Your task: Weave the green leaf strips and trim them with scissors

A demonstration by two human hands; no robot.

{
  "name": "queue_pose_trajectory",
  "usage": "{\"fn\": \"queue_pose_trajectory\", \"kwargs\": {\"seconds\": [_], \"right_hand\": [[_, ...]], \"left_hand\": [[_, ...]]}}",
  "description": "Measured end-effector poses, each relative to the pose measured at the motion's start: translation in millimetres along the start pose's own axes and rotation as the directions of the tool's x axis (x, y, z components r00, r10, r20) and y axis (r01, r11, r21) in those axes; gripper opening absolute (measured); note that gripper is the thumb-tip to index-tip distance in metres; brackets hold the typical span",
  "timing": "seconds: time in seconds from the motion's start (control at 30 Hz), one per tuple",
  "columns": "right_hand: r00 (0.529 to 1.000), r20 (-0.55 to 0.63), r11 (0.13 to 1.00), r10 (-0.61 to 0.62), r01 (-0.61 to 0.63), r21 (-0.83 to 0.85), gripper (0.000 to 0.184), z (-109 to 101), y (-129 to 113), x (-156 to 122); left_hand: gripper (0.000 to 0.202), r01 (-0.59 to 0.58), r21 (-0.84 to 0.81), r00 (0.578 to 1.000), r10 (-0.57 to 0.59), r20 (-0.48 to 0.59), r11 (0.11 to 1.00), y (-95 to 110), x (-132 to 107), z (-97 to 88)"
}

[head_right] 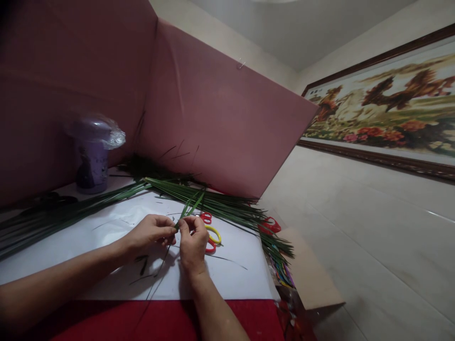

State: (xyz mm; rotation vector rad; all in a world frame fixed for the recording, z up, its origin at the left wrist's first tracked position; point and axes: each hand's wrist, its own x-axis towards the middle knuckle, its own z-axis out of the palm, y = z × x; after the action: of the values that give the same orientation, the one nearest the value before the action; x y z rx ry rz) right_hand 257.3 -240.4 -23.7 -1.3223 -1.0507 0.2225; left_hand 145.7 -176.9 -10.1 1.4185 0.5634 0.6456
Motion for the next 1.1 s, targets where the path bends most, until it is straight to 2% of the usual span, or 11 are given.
{"fn": "queue_pose_trajectory", "kwargs": {"seconds": [0.07, 0.13, 0.2, 0.37, 0.6, 0.7, 0.87, 1.0, 1.1], "right_hand": [[0.999, 0.017, 0.995, -0.029, 0.031, -0.091, 0.013, 0, -4, -1], [0.999, 0.035, 0.994, -0.021, 0.025, -0.111, 0.014, 0, -4, -1], [0.997, 0.068, 0.999, 0.022, -0.019, -0.048, 0.016, -1, -2, 1], [0.968, 0.167, 0.958, 0.187, -0.217, 0.187, 0.021, -3, 1, 7], [0.946, 0.213, 0.919, 0.245, -0.297, 0.259, 0.025, -7, 2, 10], [0.953, 0.196, 0.933, 0.230, -0.273, 0.233, 0.023, -7, 2, 10], [0.986, 0.099, 0.977, 0.132, -0.146, 0.158, 0.019, -7, 4, 10], [0.988, 0.090, 0.974, 0.128, -0.142, 0.174, 0.019, -7, 8, 11], [0.980, 0.107, 0.963, 0.167, -0.185, 0.195, 0.021, -7, 11, 12]], "left_hand": [[0.013, 0.004, 0.033, 1.000, -0.004, -0.016, 0.999, 2, -1, 2.4], [0.012, 0.005, 0.064, 0.999, -0.002, -0.042, 0.998, 2, -1, 3.7], [0.013, 0.002, 0.075, 0.999, 0.001, -0.044, 0.997, 2, -1, 3.3], [0.019, 0.028, -0.056, 0.997, -0.024, 0.072, 0.998, 0, -1, -1.8], [0.019, 0.054, -0.114, 0.992, -0.040, 0.120, 0.992, -5, 0, -5.8], [0.018, 0.045, -0.116, 0.991, -0.030, 0.127, 0.992, -6, 1, -5.8], [0.015, 0.059, -0.116, 0.993, -0.046, 0.108, 0.991, -5, 1, -4.1], [0.015, 0.064, -0.121, 0.991, -0.049, 0.125, 0.991, -4, 0, -3.7], [0.016, 0.069, -0.118, 0.990, -0.053, 0.134, 0.991, -3, -1, -4.0]]}}
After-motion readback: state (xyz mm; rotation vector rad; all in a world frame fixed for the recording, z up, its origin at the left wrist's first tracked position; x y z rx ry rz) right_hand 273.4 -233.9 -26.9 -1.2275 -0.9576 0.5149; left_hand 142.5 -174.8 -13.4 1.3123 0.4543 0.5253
